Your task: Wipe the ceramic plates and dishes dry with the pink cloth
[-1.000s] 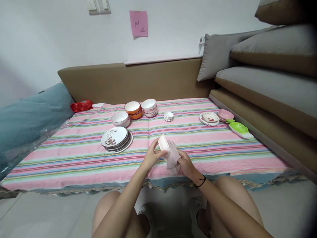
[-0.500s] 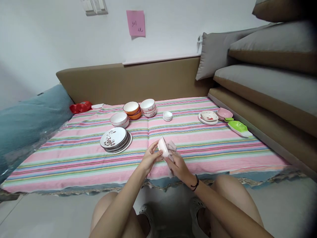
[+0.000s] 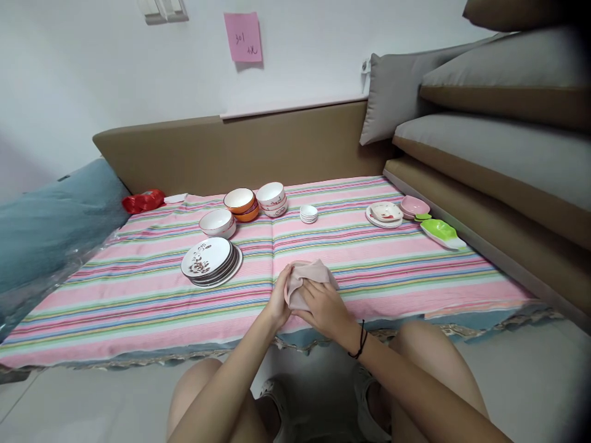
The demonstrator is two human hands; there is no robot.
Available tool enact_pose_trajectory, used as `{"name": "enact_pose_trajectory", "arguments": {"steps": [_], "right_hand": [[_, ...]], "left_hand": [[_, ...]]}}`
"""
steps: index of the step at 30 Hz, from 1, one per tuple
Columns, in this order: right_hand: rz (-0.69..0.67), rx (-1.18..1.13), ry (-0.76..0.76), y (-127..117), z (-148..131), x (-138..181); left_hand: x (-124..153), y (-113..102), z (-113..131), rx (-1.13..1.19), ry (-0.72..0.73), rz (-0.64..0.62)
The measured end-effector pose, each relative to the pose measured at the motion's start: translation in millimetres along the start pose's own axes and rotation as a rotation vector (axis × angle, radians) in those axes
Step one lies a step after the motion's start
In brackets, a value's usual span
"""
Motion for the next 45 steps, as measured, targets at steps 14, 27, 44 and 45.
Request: {"name": "enact_pose_trajectory", "arguments": {"steps": [14,27,44,45], "right_hand": [[-0.063,-0.225,-0.121,-3,0,-4],[0.0,-0.059,-0.117,-15,5,-13],[0.036,-0.182,-0.113,3,5,-1],[0.016,-0.189,-0.119,4,4,-1]], "left_hand": [[-4,-13,17,-0.035,0.204,0.116],[0,-2,32,-0.076,0.275,0.091],[3,-3,25,-0.221,0.27,-0.047],[3,-3,25,-0.225,0.277,-0.057]]}}
Point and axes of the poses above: each hand's wrist, its own x-axis away from the middle knuckle, its own y-axis out of the palm, z = x × y, the point moved 6 cm from there along -x, towards the middle knuckle, and after that the axes turned 12 degrees about x, right-handed, at the moved point
